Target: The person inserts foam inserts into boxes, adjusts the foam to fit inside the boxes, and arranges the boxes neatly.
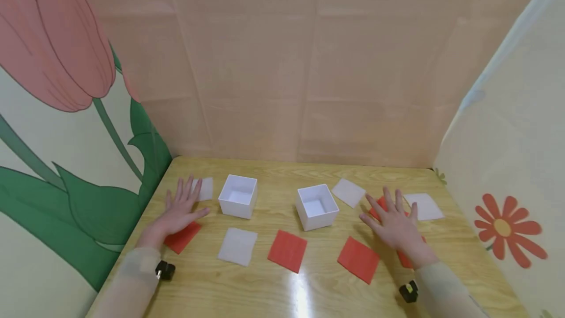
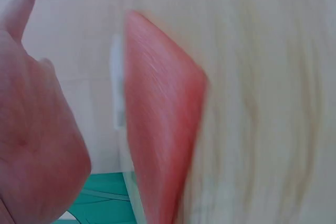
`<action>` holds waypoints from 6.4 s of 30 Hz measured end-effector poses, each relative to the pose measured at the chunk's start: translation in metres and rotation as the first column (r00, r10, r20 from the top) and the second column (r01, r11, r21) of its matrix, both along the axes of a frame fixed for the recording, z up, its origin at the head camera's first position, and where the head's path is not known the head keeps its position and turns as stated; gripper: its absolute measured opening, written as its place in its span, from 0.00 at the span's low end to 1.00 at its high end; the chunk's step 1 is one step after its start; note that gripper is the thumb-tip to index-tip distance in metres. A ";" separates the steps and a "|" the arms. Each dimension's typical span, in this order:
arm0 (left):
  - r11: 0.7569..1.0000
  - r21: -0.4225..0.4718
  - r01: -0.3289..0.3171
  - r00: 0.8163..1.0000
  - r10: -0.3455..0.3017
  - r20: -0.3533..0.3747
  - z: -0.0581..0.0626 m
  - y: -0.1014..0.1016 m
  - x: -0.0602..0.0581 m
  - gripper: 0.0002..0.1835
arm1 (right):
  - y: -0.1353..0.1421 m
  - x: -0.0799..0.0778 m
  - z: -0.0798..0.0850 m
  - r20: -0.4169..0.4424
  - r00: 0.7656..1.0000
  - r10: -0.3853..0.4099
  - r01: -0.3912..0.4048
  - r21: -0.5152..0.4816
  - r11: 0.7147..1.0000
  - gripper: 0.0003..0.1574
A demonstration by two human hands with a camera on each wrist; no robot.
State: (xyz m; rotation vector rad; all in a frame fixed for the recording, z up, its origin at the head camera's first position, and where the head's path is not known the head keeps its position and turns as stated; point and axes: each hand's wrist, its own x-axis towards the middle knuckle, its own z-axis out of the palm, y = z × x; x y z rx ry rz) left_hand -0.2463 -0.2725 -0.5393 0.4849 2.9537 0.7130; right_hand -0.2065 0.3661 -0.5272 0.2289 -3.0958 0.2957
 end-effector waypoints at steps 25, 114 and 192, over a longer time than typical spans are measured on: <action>0.620 0.784 -0.026 0.985 -0.118 0.125 -0.003 0.045 -0.018 0.52 | 0.065 0.018 0.001 -0.026 1.000 -0.002 -0.008 -0.373 0.928 0.58; 0.506 0.856 -0.109 0.961 -0.168 0.222 -0.022 0.080 -0.024 0.53 | 0.053 -0.047 -0.001 0.295 0.949 -0.113 0.151 -0.112 0.982 0.70; 0.573 0.819 -0.020 0.961 -0.216 0.175 -0.010 0.088 -0.023 0.51 | -0.159 -0.061 0.071 -0.190 0.900 0.392 -0.433 -0.277 0.858 0.58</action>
